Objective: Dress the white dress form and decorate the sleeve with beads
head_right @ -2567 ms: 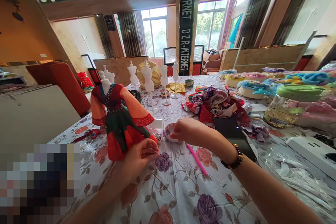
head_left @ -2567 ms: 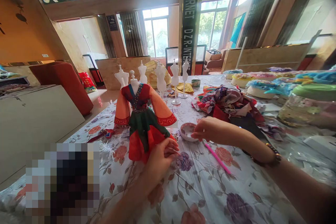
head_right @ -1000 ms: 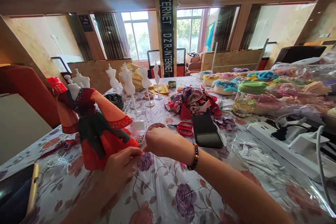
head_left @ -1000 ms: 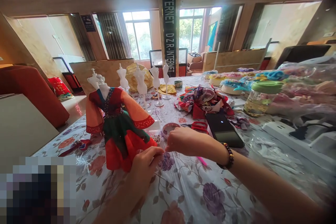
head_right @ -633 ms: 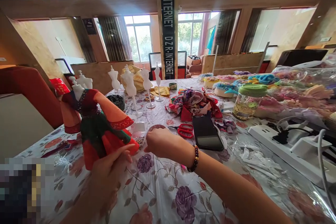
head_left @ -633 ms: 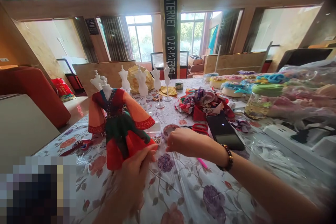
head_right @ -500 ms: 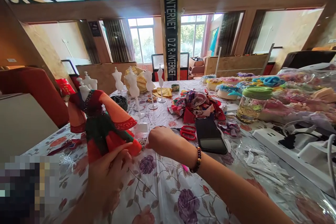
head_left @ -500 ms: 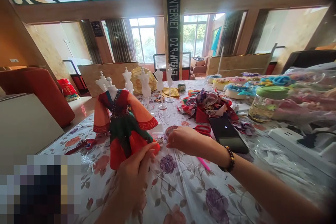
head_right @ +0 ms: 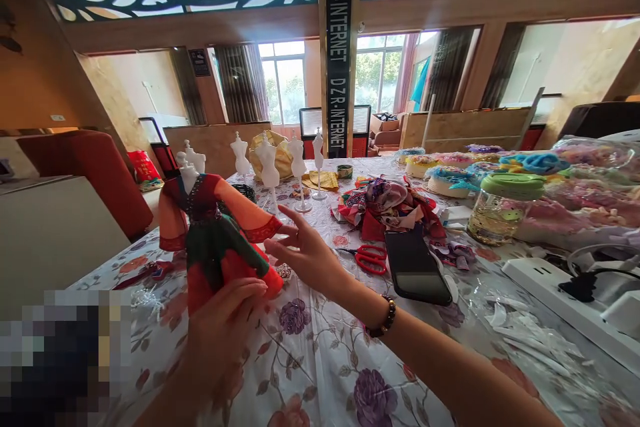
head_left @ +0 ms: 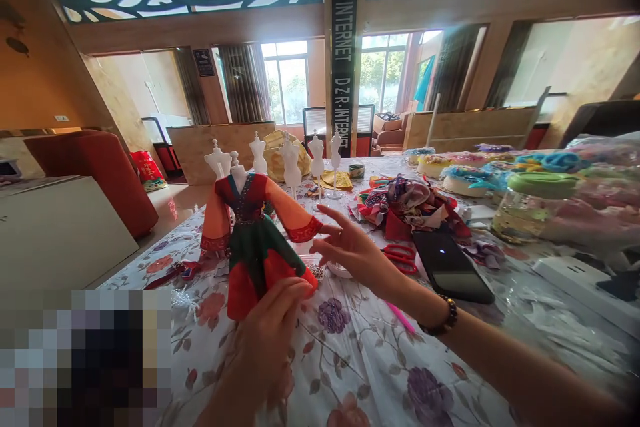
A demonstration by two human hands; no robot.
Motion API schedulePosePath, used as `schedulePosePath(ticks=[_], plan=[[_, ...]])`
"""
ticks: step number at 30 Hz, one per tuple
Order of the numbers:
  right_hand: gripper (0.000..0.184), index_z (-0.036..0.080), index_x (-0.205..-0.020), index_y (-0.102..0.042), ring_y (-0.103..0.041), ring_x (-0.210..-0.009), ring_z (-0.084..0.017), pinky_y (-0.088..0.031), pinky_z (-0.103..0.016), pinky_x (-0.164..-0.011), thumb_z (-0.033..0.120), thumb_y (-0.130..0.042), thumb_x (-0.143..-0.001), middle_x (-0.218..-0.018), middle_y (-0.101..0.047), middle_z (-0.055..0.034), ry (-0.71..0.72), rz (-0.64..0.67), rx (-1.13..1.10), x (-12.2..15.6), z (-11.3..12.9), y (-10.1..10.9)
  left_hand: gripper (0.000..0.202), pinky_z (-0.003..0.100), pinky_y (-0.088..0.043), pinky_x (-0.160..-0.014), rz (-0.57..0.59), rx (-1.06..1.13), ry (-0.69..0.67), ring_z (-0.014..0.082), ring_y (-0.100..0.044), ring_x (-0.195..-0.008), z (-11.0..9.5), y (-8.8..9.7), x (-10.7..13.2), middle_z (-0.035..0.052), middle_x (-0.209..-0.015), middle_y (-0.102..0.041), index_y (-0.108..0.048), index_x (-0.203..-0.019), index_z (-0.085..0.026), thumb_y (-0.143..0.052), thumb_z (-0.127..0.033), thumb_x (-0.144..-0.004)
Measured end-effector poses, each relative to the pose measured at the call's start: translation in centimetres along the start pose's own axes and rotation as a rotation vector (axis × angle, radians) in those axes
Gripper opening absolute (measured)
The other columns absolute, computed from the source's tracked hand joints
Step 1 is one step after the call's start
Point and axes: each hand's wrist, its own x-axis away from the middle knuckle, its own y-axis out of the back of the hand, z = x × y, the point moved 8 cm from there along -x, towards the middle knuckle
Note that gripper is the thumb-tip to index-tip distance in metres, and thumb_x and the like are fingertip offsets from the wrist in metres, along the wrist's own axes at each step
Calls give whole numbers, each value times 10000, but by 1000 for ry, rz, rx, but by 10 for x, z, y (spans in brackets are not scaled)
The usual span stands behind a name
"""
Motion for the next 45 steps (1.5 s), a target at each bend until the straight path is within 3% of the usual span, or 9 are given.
schedulePosePath(ticks=[3, 6, 12, 18, 23, 28, 37, 42, 45], plan=[[589, 246, -1327, -444, -628, -825, -103, -537, -230, -683, 285, -672, -785, -1072, -674, -41, 89, -133, -52, 4, 10, 8, 238, 181, -487, -920, 12, 2, -68, 90, -658, -903, -4, 0, 2, -24, -974, -683, -637, -1007, -263, -532, -94, -877], [479, 249, -1242, -538, -617, -769, -98, -525, -239, -669, 268, -672, -782, -1035, -678, -24, 159, -224, 13, 9, 16, 13, 192, 172, -503, -857, 23, 52, 15, 98, -661, -898, 2, 1, 1, -20, -970, -690, -634, -989, -256, -514, -136, -898], [308, 220, -1131, -632, -585, -567, -87, -495, -251, -605, 273, -612, -828, -681, -664, 38, 198, -284, 157, 15, 19, 11, 189, 181, -521, -802, 2, 126, 155, 101, -676, -861, 5, 2, -6, -25, -967, -719, -631, -1035, -260, -490, -203, -921], [290, 221, -1101, -634, -537, -498, -76, -457, -226, -528, 295, -629, -821, -575, -610, 67, 151, -265, 79, 16, 16, 8, 313, 218, -563, -643, -11, 524, 519, 175, -669, -979, 4, -8, -17, 44, -1180, -670, -580, -1160, -264, -555, -398, -879], [364, 222, -1119, -606, -526, -484, -84, -455, -235, -500, 343, -680, -784, -591, -621, 60, 125, -221, -46, 13, 12, 6, 527, 268, -571, -750, -192, 798, 736, 222, -617, -1126, 0, -14, -29, 99, -1338, -568, -475, -1287, -274, -651, -410, -809], [482, 218, -1152, -567, -531, -466, -84, -456, -232, -483, 366, -738, -726, -581, -628, 67, 99, -197, -75, 12, 9, 4, 405, 287, -516, -917, -308, 919, 632, 206, -624, -1118, -4, -17, -49, 79, -1188, -676, -608, -1169, -210, -682, -343, -793], [594, 219, -1236, -502, -504, -426, -79, -423, -225, -444, 431, -724, -728, -575, -627, 68, 51, -175, -3, 4, -4, 10, 469, 278, -557, -808, -442, 905, 603, 177, -704, -912, 10, -9, -53, 34, -976, -750, -604, -1187, -204, -732, -263, -739], [406, 178, -845, -629, -457, -393, -73, -368, -219, -394, 577, -577, -790, -497, -545, 49, 28, -208, 253, -2, -7, 23, 491, 252, -565, -725, -497, 830, 613, 162, -716, -810, 15, 1, -51, 13, -841, -755, -586, -1150, -196, -757, -239, -692], [400, 183, -790, -622, -448, -385, -71, -356, -218, -391, 563, -505, -835, -534, -573, 30, 10, -222, 401, -8, -10, 39, 448, 204, -546, -664, -495, 785, 568, 131, -704, -751, 12, 5, -51, 0, -786, -744, -590, -1110, -198, -755, -244, -696]])
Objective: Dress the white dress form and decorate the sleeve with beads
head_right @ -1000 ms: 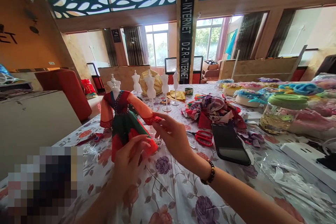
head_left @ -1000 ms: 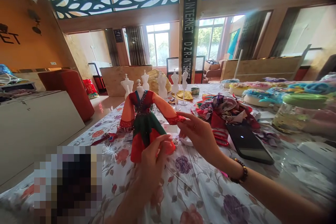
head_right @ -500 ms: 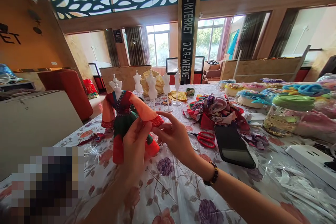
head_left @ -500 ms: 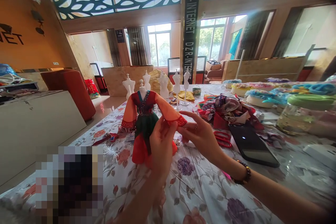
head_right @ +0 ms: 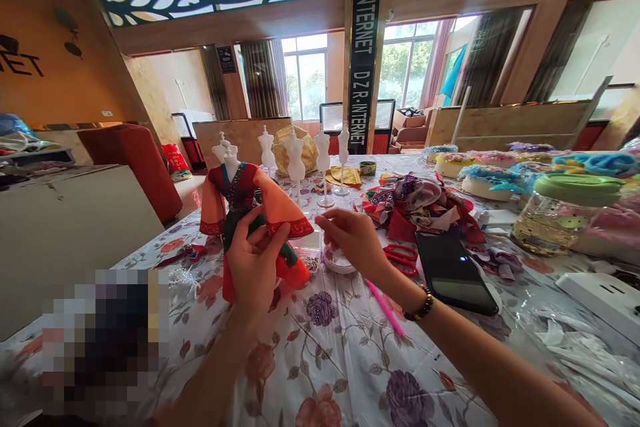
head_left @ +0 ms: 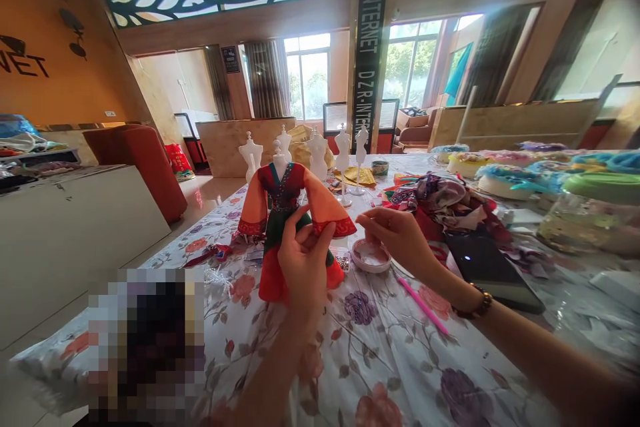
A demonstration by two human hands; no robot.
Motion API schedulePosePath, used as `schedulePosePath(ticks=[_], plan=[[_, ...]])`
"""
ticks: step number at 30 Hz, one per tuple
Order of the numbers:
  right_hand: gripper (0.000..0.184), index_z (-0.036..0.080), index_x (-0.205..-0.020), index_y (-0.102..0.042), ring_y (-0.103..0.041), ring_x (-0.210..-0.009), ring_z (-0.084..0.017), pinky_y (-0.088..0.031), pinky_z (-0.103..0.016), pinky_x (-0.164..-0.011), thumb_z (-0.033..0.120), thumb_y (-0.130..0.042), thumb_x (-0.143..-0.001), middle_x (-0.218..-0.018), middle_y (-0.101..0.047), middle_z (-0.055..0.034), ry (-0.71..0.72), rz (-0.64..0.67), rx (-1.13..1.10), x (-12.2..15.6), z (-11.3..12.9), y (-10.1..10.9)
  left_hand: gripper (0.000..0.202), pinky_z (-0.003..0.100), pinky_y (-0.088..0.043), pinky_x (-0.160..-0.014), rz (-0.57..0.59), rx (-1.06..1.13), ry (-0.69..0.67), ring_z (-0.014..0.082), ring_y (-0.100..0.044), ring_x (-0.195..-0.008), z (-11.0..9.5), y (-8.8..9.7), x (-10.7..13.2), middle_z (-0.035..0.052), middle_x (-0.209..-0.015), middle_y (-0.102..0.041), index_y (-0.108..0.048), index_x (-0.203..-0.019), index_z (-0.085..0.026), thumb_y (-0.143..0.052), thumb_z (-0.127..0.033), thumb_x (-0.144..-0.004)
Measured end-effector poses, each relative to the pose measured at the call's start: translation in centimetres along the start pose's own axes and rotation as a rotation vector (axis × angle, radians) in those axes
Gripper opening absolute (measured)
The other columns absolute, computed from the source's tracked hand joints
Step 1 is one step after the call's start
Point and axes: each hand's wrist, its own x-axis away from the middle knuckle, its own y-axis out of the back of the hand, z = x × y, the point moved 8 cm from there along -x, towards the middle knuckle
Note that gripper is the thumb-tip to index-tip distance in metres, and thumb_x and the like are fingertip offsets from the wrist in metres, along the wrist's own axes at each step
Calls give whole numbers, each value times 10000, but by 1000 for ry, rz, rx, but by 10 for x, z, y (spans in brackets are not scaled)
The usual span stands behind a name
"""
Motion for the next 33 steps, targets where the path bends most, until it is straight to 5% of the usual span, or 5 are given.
schedulePosePath(ticks=[9, 12, 17, 24, 33], plan=[[162, 165, -630, -671, -540, -546, -108, -410, -240, -545, 298, -740, -693, -577, -629, 1, 20, 431, 645, -5, -49, -8, 479, 290, -575, -774, 39, -135, -85, 164, -707, -824, -1, 4, 2, 26, -881, -734, -542, -1158, -220, -735, -260, -721], [245, 153, -718, -633, -555, -589, -95, -471, -260, -610, 374, -656, -820, -661, -626, 24, 26, 549, 780, 4, -57, -18, 487, 278, -580, -682, -9, -212, -157, 148, -696, -720, -5, 11, 6, 15, -860, -703, -543, -1138, -215, -755, -292, -707], [289, 165, -676, -664, -548, -555, -114, -372, -246, -544, 367, -572, -862, -619, -640, -26, 18, 443, 929, 0, -45, -6, 217, 240, -488, -494, -217, -247, -437, 97, -582, -530, -29, 31, 18, -24, -719, -587, -559, -913, -201, -612, -395, -831], [326, 189, -675, -690, -537, -532, -132, -318, -251, -519, 348, -490, -877, -621, -671, -47, 74, 395, 941, 1, -36, -9, 159, 349, -463, -881, -592, -301, -391, 176, -513, -984, -26, 62, 22, 41, -1031, -461, -403, -977, -244, -501, -330, -886], [192, 200, -807, -720, -622, -601, -165, -394, -254, -551, 283, -549, -841, -691, -708, -56, 126, 417, 843, 5, -48, -23, 639, 523, -306, -1071, -443, -487, -197, 309, -411, -1250, 10, 55, 11, 112, -1275, -434, -384, -1216, -250, -637, -104, -648]])
